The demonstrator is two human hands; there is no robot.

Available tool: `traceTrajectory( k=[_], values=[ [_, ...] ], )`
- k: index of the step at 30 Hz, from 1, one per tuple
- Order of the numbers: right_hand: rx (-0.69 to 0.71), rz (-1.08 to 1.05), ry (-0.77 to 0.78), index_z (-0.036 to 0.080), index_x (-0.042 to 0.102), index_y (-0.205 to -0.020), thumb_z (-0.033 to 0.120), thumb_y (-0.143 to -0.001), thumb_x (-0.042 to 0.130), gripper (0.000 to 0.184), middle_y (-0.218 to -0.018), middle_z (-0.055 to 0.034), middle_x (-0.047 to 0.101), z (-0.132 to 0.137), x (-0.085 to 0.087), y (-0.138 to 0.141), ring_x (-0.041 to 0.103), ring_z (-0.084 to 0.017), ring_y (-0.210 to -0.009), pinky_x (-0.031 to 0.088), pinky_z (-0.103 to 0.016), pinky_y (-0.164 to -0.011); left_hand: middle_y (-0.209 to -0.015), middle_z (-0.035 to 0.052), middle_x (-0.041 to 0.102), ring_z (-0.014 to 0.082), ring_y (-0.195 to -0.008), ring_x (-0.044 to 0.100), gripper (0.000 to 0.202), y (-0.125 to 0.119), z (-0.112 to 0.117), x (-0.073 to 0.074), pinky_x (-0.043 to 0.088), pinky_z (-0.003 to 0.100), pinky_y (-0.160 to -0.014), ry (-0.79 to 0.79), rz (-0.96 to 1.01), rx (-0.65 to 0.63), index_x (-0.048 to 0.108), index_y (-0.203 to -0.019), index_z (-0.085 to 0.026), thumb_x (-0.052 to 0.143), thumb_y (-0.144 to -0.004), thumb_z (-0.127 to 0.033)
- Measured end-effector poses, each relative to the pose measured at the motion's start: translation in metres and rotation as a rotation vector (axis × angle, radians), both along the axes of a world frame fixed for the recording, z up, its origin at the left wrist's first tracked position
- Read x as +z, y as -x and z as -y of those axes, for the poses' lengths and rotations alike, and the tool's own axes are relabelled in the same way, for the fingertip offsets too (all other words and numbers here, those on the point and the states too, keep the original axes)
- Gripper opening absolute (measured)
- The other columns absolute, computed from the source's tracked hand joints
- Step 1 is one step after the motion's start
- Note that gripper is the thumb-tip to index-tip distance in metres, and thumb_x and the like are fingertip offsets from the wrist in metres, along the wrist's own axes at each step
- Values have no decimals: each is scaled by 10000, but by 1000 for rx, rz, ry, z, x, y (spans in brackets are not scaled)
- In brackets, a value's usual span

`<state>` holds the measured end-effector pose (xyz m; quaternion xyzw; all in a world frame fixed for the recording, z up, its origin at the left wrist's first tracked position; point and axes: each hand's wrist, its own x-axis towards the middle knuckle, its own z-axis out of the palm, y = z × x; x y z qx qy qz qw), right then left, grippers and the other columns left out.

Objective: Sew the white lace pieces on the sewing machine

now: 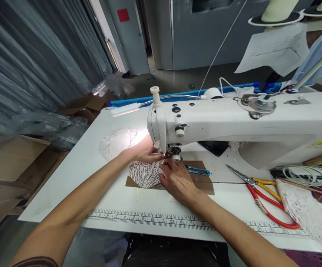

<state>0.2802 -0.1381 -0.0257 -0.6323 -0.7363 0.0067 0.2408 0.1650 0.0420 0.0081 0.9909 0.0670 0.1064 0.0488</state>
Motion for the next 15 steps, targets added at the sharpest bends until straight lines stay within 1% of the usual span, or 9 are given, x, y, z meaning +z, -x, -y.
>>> traceTrajectory(
  k=[2, 3, 6, 8, 9, 11, 12, 13, 15],
  values=[
    [-1, -36, -43, 150, 631, -1063, 239, -907, 516, 213, -1080, -134, 604, 1, -6, -2, 565, -287, -990, 489, -445, -851, -1117, 109, 592, 266, -1020, 532, 429, 2, -9, -5, 455, 411, -861, -79, 55, -24, 611, -1088, -206, 640, -804, -526],
    [-7, -52, -55, 150, 632, -1071, 244, -911, 514, 220, -1083, -135, 603, 1, -8, -2, 563, -286, -990, 488, -450, -858, -1124, 119, 585, 267, -1009, 536, 460, 4, -11, -7, 457, 415, -852, -111, 94, -19, 609, -1082, -196, 649, -794, -553],
    [-6, -108, -67, 152, 635, -1094, 246, -918, 505, 239, -1088, -140, 603, 2, -10, -2, 562, -286, -1002, 488, -458, -873, -1035, 122, 603, 210, -839, 564, 440, 15, -4, -10, 473, 364, -721, -160, 261, -9, 613, -979, -150, 585, -845, -568],
    [3, -177, -61, 160, 634, -1110, 238, -917, 499, 247, -1096, -140, 608, 2, -10, -3, 569, -280, -1012, 491, -453, -878, -920, 76, 624, 171, -748, 559, 346, 27, 11, -9, 471, 336, -670, -134, 326, -88, 609, -859, -155, 535, -893, -492],
    [6, -229, -54, 163, 632, -1115, 232, -915, 496, 251, -1097, -139, 613, 2, -9, -4, 577, -273, -1009, 495, -446, -876, -872, 53, 630, 161, -732, 562, 294, 33, 20, -8, 475, 332, -676, -107, 317, -166, 604, -813, -163, 537, -895, -437],
    [5, -349, -23, 163, 633, -1104, 221, -910, 486, 250, -1069, -131, 635, 0, -5, -8, 605, -251, -962, 510, -421, -848, -897, 47, 654, 157, -762, 586, 197, 43, 37, -7, 490, 326, -706, -57, 226, -312, 626, -849, -171, 570, -873, -357],
    [-2, -404, 2, 159, 638, -1086, 216, -907, 478, 246, -1030, -123, 651, -1, -1, -11, 622, -238, -912, 519, -404, -816, -926, 53, 666, 154, -775, 596, 155, 47, 44, -7, 496, 315, -708, -48, 192, -349, 636, -869, -170, 577, -872, -313],
    [-16, -444, 34, 155, 644, -1064, 209, -902, 472, 242, -977, -111, 666, -2, 3, -15, 634, -224, -854, 526, -386, -778, -950, 60, 675, 150, -779, 603, 123, 50, 50, -9, 501, 301, -698, -50, 174, -362, 641, -877, -166, 572, -879, -267],
    [-43, -463, 111, 154, 661, -1017, 193, -889, 465, 237, -870, -77, 682, -3, 11, -24, 642, -202, -758, 527, -353, -713, -937, 69, 687, 141, -758, 609, 128, 51, 56, -13, 509, 277, -664, -62, 198, -331, 638, -846, -151, 530, -907, -185]
  ],
)
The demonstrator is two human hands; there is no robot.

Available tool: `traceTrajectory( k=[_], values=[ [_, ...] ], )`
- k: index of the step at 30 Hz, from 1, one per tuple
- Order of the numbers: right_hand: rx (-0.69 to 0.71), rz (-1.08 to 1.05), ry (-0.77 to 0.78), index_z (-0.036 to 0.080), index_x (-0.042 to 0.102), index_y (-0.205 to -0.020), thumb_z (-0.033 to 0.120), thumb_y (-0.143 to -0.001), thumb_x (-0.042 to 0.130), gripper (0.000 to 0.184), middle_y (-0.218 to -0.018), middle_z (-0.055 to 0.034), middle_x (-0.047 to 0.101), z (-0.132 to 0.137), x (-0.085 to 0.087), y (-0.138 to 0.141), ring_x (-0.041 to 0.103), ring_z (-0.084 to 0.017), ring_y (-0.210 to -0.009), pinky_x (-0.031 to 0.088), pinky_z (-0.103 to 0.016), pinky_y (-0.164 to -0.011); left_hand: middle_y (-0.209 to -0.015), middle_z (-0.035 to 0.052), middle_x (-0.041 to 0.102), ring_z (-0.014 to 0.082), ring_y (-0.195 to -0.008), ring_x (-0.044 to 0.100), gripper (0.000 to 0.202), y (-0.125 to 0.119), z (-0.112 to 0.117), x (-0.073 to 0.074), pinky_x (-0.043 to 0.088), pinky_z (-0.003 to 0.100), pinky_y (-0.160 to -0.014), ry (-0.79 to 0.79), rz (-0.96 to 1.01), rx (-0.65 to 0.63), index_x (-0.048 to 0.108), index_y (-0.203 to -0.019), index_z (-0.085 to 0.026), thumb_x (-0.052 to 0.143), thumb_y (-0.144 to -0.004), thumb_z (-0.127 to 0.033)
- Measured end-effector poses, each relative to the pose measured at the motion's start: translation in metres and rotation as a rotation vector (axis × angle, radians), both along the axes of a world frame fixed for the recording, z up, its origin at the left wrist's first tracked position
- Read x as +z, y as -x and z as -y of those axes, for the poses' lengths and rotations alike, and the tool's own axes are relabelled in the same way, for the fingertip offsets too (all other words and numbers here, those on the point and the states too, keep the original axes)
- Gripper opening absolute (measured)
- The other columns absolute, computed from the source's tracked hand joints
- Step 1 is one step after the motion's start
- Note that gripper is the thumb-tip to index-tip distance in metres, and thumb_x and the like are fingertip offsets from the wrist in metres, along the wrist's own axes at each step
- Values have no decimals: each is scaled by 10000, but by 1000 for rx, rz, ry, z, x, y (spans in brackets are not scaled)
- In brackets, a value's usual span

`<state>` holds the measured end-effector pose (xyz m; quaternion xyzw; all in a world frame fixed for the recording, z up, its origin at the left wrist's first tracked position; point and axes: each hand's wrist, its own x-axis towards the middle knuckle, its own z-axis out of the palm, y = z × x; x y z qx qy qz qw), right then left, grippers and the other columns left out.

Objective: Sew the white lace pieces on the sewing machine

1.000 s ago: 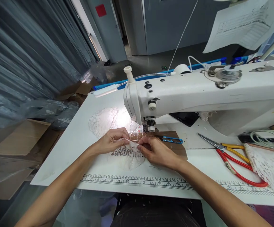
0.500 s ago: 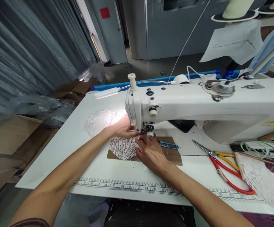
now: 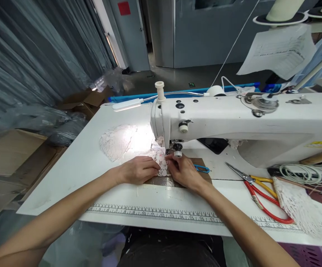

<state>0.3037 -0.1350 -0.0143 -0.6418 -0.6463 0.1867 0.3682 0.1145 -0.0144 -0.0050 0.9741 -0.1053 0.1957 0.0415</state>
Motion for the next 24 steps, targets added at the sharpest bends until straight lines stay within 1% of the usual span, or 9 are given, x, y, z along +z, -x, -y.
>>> traceTrajectory(
  k=[2, 4, 7, 10, 12, 15, 20, 24],
  values=[
    [15, 47, 51, 161, 675, -977, 173, -874, 462, 237, -818, -53, 686, 2, 7, -9, 645, -188, -723, 523, -332, -687, -881, 73, 687, 139, -733, 612, 160, -2, 1, -6, 522, 272, -651, 34, 49, 45, 624, -834, -134, 495, -926, -156],
    [84, 107, 40, 170, 682, -955, 150, -864, 458, 242, -855, -51, 691, 6, 9, -16, 650, -185, -760, 524, -332, -712, -846, 74, 678, 142, -739, 620, 151, -5, 1, -10, 541, 282, -666, 104, 79, 74, 612, -862, -120, 489, -935, -169],
    [223, 167, -43, 178, 685, -992, 128, -857, 460, 268, -983, -81, 671, 16, 4, -20, 636, -194, -879, 521, -357, -800, -847, 73, 670, 144, -767, 631, 140, -5, 0, -13, 557, 289, -679, 206, 102, 99, 594, -877, -118, 478, -938, -167],
    [281, 262, -98, 191, 677, -1102, 145, -852, 494, 313, -1062, -111, 622, 24, -3, -17, 590, -221, -983, 495, -410, -884, -863, 76, 669, 153, -795, 636, 145, -3, 2, -14, 564, 303, -693, 248, 101, 121, 592, -887, -125, 468, -940, -177],
    [282, 342, -117, 198, 670, -1138, 163, -848, 516, 330, -1078, -125, 595, 28, -6, -13, 557, -245, -1018, 477, -447, -901, -892, 82, 672, 159, -808, 635, 143, -2, 3, -13, 562, 315, -708, 232, 87, 134, 604, -927, -127, 483, -936, -203],
    [277, 408, -116, 208, 672, -1136, 185, -858, 523, 317, -1090, -129, 577, 29, -8, -10, 534, -263, -1028, 469, -474, -887, -961, 85, 680, 160, -816, 631, 134, -2, 5, -13, 545, 323, -723, 156, 70, 140, 628, -952, -146, 519, -922, -217],
    [268, 407, -104, 229, 666, -1159, 175, -856, 522, 340, -1114, -121, 569, 29, -10, -11, 529, -264, -1039, 464, -473, -879, -1001, 64, 692, 144, -771, 623, 106, -4, 3, -12, 494, 310, -690, 39, 118, 156, 638, -899, -165, 532, -900, -155],
    [261, 371, -96, 266, 670, -1165, 174, -853, 517, 359, -1123, -106, 572, 29, -11, -12, 533, -258, -1041, 468, -466, -869, -991, 52, 706, 141, -771, 624, 91, -5, 1, -13, 478, 312, -701, 23, 147, 136, 627, -891, -161, 538, -892, -138]
  ],
)
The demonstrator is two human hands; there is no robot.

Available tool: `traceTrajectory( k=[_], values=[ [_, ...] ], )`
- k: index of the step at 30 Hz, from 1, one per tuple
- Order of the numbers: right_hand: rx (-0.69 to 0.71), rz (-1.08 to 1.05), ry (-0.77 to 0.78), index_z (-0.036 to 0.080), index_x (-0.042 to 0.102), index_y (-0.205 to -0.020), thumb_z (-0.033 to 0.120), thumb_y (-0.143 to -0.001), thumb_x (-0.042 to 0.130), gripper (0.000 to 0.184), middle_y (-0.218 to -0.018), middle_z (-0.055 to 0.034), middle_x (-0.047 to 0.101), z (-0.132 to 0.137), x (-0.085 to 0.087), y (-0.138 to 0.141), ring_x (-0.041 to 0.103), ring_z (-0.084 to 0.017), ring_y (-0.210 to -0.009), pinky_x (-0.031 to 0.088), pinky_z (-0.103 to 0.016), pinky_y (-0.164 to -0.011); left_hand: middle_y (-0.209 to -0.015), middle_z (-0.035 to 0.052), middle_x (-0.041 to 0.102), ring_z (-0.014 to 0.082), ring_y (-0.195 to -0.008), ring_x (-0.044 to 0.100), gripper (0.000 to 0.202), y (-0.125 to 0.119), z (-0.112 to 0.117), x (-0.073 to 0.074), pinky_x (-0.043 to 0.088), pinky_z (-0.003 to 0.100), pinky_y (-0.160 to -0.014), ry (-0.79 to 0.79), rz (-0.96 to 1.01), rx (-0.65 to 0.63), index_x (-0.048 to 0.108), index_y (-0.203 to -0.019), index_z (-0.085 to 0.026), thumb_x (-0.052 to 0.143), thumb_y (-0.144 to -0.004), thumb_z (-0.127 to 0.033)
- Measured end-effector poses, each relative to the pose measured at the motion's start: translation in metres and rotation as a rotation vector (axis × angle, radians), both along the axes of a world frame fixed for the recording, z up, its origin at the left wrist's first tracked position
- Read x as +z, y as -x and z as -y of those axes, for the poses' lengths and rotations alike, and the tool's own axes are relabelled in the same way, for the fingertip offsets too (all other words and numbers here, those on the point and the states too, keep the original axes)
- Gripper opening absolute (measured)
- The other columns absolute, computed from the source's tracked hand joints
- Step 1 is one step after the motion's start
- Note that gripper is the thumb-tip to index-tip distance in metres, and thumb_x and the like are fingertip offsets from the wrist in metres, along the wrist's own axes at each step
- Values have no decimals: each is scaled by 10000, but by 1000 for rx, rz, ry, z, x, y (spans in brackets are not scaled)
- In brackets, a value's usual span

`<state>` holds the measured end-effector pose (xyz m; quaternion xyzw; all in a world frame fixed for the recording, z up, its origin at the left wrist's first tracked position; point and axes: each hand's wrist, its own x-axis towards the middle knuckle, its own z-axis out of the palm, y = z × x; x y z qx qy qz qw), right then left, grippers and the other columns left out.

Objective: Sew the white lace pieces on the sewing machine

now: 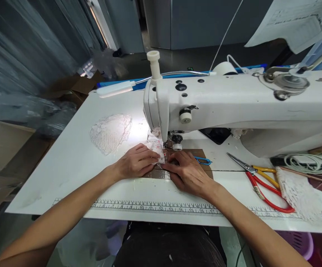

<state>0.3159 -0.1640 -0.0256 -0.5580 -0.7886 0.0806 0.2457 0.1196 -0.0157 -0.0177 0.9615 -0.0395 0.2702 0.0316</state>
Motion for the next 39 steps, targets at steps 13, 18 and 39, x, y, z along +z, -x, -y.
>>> traceTrajectory(
  k=[13, 18, 39],
  values=[
    [-19, -23, 20, 256, 675, -1160, 147, -860, 509, 359, -1108, -113, 581, 1, 1, 2, 538, -265, -1045, 452, -490, -878, -970, 44, 717, 134, -750, 622, 78, -2, 1, 0, 469, 309, -707, 3, -10, -17, 630, -872, -158, 558, -884, -130],
    [-20, -179, 94, 247, 688, -1128, 138, -857, 495, 350, -1103, -86, 630, -4, 10, -6, 587, -228, -1025, 488, -422, -907, -965, 33, 715, 133, -744, 611, 84, -1, 4, 2, 466, 317, -723, -50, -43, -14, 651, -927, -187, 573, -894, -187],
    [-78, -93, -23, 287, 669, -1196, 168, -859, 512, 390, -1124, -100, 566, -3, -6, 3, 563, -250, -1028, 507, -457, -858, -1014, 71, 695, 172, -834, 611, 204, 3, -2, 2, 418, 363, -752, 54, 34, 138, 626, -982, -156, 553, -928, -339]
  ],
)
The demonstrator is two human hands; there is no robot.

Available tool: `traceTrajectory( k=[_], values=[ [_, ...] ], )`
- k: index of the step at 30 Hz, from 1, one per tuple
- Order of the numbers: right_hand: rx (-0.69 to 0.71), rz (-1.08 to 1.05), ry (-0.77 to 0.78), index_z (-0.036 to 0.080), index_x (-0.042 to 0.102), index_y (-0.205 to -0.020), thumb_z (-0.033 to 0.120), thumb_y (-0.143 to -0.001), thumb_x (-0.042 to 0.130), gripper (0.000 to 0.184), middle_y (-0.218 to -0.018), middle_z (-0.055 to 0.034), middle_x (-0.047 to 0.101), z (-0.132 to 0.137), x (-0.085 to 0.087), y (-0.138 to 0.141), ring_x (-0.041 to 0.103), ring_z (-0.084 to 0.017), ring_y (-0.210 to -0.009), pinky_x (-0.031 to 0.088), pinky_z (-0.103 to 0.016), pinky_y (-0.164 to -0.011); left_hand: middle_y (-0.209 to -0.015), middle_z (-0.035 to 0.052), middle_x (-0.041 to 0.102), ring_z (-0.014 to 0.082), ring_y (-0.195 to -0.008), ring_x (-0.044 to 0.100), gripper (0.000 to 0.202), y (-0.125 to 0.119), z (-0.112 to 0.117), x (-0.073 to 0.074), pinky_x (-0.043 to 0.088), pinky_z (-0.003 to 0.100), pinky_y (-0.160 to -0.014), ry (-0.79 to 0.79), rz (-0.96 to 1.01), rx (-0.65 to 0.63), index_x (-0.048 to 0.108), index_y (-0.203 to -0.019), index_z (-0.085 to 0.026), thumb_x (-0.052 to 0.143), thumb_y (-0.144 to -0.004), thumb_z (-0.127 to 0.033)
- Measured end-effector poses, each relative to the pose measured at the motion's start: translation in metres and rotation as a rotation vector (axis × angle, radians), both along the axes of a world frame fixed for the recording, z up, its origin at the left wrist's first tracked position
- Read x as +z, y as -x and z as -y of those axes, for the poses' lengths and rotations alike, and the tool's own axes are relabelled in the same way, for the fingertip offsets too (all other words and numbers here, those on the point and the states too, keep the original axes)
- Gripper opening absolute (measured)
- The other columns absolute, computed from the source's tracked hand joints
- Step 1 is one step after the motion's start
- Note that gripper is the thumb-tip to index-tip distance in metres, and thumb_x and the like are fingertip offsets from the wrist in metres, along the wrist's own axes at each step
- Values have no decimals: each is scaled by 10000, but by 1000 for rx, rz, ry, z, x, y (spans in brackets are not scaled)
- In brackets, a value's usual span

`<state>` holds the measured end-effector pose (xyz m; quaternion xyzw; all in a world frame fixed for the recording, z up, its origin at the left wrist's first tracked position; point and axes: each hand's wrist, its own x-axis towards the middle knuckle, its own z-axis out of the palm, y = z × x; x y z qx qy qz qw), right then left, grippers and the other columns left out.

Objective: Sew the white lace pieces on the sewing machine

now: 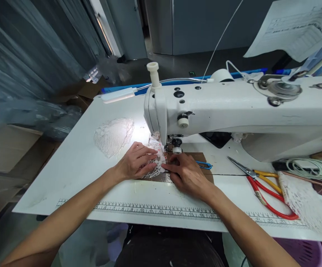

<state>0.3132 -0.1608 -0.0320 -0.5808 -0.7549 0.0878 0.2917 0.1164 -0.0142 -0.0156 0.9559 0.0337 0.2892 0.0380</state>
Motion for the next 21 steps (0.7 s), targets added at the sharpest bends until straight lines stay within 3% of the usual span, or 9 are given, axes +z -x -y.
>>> traceTrajectory(
  k=[3, 7, 21],
  values=[
    [-5, 2, -10, 295, 679, -1178, 175, -860, 519, 376, -1113, -96, 571, 1, -3, 0, 568, -254, -1026, 512, -461, -860, -1122, 91, 671, 194, -883, 599, 261, 0, 0, -2, 419, 380, -765, -12, -77, 12, 622, -1068, -154, 550, -928, -362],
    [-12, 0, -17, 288, 689, -1161, 176, -854, 528, 364, -1108, -100, 573, 1, -5, 0, 570, -256, -1023, 512, -464, -861, -1133, 84, 670, 192, -850, 578, 253, 1, 2, -2, 414, 358, -722, -52, -123, 14, 637, -1044, -162, 543, -932, -368],
    [-12, -4, -26, 274, 685, -1170, 173, -869, 501, 367, -1115, -107, 562, 0, -3, 1, 558, -254, -1039, 493, -473, -881, -1135, 61, 689, 183, -774, 552, 237, 0, 2, -4, 392, 346, -676, -107, -55, 9, 657, -973, -167, 572, -906, -377]
  ],
)
